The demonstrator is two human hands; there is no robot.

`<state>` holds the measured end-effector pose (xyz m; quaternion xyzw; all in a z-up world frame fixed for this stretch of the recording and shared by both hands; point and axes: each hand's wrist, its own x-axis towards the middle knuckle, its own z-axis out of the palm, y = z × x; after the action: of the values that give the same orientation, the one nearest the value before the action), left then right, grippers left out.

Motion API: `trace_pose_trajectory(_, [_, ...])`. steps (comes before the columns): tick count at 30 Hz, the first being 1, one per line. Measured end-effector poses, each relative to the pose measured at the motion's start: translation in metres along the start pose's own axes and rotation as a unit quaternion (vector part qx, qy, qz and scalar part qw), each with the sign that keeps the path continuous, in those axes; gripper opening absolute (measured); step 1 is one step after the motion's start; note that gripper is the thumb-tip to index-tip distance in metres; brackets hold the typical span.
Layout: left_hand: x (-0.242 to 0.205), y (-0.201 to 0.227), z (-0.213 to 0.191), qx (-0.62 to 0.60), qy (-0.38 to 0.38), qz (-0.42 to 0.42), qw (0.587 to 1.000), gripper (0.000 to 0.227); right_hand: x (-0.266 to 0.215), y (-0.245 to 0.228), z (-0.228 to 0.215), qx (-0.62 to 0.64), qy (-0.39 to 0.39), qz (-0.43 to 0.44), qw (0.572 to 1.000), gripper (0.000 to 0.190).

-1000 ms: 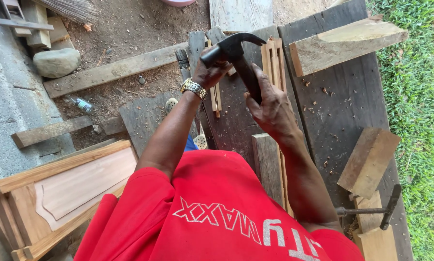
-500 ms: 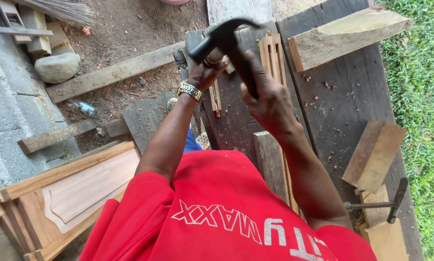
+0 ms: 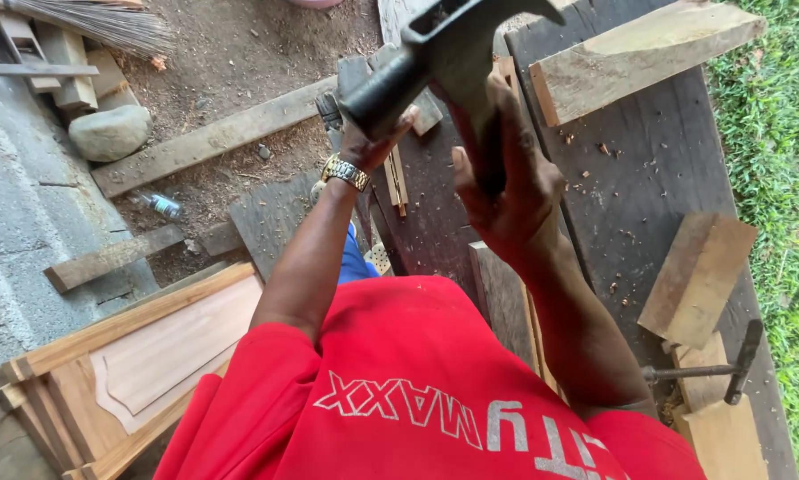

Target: Using a hammer and other tools to work on pieces of wood in a workshop.

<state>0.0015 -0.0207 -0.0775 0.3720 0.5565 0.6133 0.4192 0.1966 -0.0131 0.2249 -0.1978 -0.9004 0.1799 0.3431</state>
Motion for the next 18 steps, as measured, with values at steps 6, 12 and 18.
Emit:
trace_pose_trajectory(6, [-0.007, 0.012, -0.007, 0.12, 0.022, 0.032, 0.992, 0.031, -0.041, 0.045, 0.045, -0.029, -0.256, 0.178, 0.95, 0.077])
trace_pose_trajectory(12, [0.002, -0.033, -0.008, 0.324, -0.028, -0.048, 0.944, 0.023, -0.01, 0.011, 0.007, -0.032, -0.188, 0.102, 0.976, 0.077])
trace_pose_trajectory(18, [-0.001, 0.002, -0.007, 0.476, 0.092, 0.193, 0.853, 0.026, 0.017, -0.024, -0.012, 0.006, 0.041, 0.008, 0.999, 0.074])
